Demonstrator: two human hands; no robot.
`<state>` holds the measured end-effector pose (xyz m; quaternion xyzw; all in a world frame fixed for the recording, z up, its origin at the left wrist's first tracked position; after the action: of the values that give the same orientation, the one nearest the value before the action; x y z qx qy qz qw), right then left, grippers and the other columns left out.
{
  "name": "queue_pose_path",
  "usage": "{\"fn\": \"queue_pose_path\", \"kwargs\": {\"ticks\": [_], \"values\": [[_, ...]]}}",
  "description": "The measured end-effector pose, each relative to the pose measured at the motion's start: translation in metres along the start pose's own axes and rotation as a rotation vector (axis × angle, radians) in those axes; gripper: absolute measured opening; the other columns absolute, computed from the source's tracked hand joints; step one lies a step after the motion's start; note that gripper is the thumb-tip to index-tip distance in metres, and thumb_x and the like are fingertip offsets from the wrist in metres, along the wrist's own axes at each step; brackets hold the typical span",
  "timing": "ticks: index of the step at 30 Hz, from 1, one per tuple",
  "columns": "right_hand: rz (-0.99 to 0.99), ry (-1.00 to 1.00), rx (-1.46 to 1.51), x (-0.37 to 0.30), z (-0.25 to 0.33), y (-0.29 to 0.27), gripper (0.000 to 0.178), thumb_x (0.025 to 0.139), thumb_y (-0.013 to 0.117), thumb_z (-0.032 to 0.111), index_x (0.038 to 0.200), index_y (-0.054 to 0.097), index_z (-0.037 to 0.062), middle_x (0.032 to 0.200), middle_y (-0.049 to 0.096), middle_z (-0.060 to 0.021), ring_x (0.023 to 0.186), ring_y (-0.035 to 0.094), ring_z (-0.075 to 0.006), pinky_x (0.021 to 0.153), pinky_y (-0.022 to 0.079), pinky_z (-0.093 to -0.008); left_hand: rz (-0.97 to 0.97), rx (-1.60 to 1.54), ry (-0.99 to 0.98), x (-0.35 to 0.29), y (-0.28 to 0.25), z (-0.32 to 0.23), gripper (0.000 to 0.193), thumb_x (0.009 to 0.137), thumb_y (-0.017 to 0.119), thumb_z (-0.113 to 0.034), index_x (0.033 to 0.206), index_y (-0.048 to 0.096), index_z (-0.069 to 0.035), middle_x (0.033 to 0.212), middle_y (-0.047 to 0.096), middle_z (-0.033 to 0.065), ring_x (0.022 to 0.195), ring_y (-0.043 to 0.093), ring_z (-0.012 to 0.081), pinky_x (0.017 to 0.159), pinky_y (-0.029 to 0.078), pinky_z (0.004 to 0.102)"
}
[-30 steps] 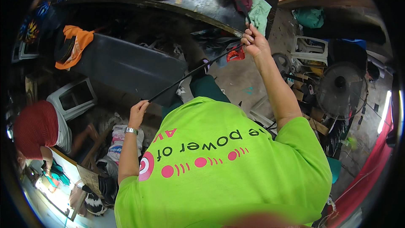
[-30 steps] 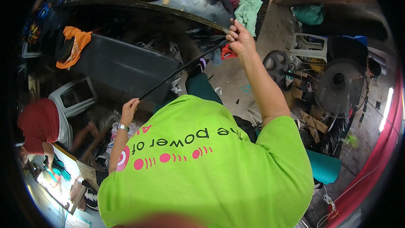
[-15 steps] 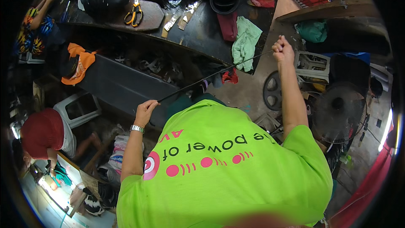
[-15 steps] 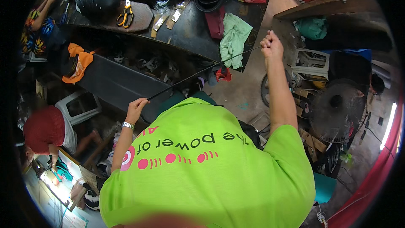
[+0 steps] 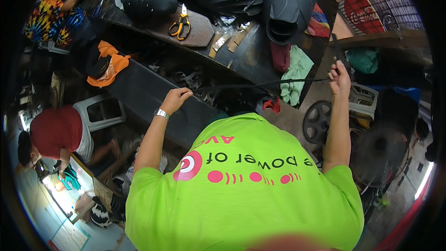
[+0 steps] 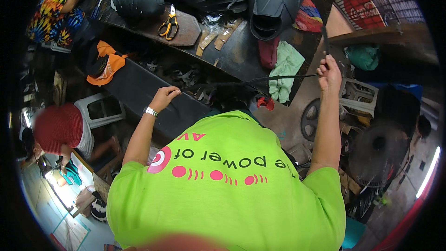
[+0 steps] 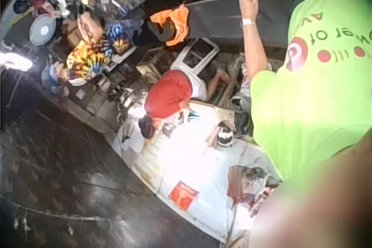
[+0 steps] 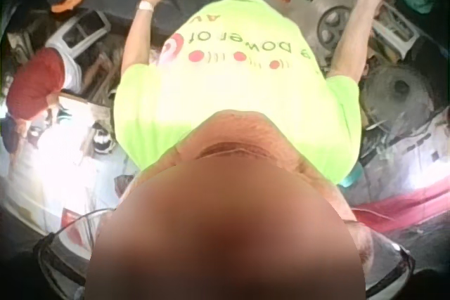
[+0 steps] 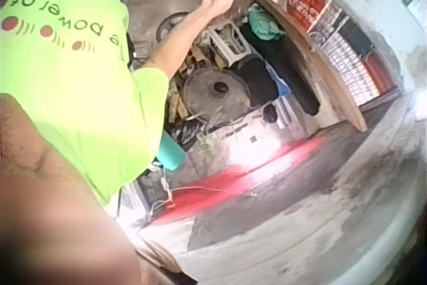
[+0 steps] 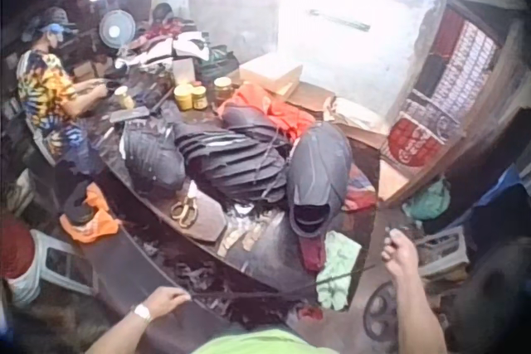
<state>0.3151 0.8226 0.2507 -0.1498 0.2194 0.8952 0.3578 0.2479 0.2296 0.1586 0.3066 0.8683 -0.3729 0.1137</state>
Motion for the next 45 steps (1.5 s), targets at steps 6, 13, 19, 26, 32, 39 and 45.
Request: {"fn": "queue_pose_path", "kwargs": {"ticks": [6, 13, 19, 26, 32, 39, 45], "values": [[0.296, 0.097, -0.141, -0.022, -0.036, 0.109, 0.033, 0.091, 0.065, 0.007, 0.122, 0.057, -0.0029, 0.082, 0.062, -0.0069, 0.061, 0.050, -0.0089, 0.055, 0.039, -0.0237, 0.054, 0.185, -0.067, 0.001, 0.014, 0.003, 0.024, 0.091, 0.063, -0.022, 0.097, 0.071, -0.001, 0.090, 0.071, 0.0143, 0.082, 0.067, 0.0285, 0.076, 0.051, 0.0374], [0.515, 0.062, -0.198, -0.051, -0.047, 0.175, 0.019, 0.091, 0.062, 0.003, 0.108, 0.054, 0.0046, 0.078, 0.064, -0.0075, 0.055, 0.055, -0.0063, 0.043, 0.035, -0.0163, -0.004, -0.120, -0.157, -0.007, 0.008, -0.011, 0.025, 0.093, 0.062, -0.021, 0.098, 0.069, 0.002, 0.084, 0.069, 0.0090, 0.073, 0.063, 0.0159, 0.069, 0.051, 0.0302], [0.594, 0.209, -0.211, -0.066, -0.086, 0.214, 0.021, 0.091, 0.058, 0.001, 0.112, 0.061, 0.0002, 0.086, 0.067, -0.0099, 0.061, 0.056, -0.0067, 0.045, 0.036, -0.0174, -0.164, -0.294, -0.063, 0.018, -0.052, -0.035, 0.024, 0.093, 0.062, -0.022, 0.097, 0.070, 0.000, 0.082, 0.067, 0.0025, 0.073, 0.059, 0.0100, 0.070, 0.049, 0.0262], [0.660, 0.247, -0.108, -0.047, -0.146, 0.327, 0.028, 0.090, 0.055, -0.003, 0.117, 0.061, -0.0057, 0.092, 0.065, -0.0119, 0.066, 0.059, -0.0104, 0.051, 0.041, -0.0203, -0.509, -0.205, 0.150, 0.067, -0.188, -0.013, 0.020, 0.092, 0.066, -0.019, 0.105, 0.069, -0.004, 0.106, 0.063, 0.0024, 0.102, 0.058, 0.0128, 0.090, 0.045, 0.0269], [0.629, 0.178, -0.107, -0.008, -0.206, 0.421, 0.035, 0.094, 0.058, 0.017, 0.124, 0.060, -0.0019, 0.105, 0.065, -0.0059, 0.085, 0.058, -0.0099, 0.070, 0.042, -0.0229, -0.913, -0.536, 0.058, 0.159, -0.325, 0.070, 0.033, 0.096, 0.060, -0.023, 0.119, 0.065, 0.000, 0.119, 0.062, 0.0073, 0.108, 0.059, 0.0151, 0.095, 0.045, 0.0279], [0.524, 0.394, 0.047, 0.012, -0.240, 0.476, 0.038, 0.098, 0.048, 0.026, 0.125, 0.059, 0.0013, 0.118, 0.063, -0.0039, 0.100, 0.056, -0.0139, 0.080, 0.038, -0.0297, -0.195, -0.507, -0.008, 0.254, -0.373, 0.104, 0.033, 0.097, 0.054, -0.017, 0.122, 0.061, 0.003, 0.108, 0.066, 0.0003, 0.093, 0.058, 0.0084, 0.083, 0.044, 0.0218], [0.719, 0.604, 0.555, 0.035, -0.249, 0.498, 0.044, 0.096, 0.037, 0.023, 0.125, 0.057, -0.0047, 0.127, 0.061, -0.0162, 0.120, 0.054, -0.0285, 0.111, 0.032, -0.0417, 0.280, -0.344, 0.224, 0.293, -0.386, 0.092, 0.042, 0.088, 0.061, -0.007, 0.129, 0.056, 0.001, 0.127, 0.061, 0.0106, 0.110, 0.058, 0.0174, 0.092, 0.048, 0.0299]]}}
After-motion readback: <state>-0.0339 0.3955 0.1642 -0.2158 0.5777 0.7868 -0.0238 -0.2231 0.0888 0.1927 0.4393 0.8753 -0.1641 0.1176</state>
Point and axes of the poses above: each hand's wrist, its own x-axis towards the middle knuckle, its own y-axis out of the palm, z = x × y, the point moved 2 cm from there along x, towards the middle knuckle
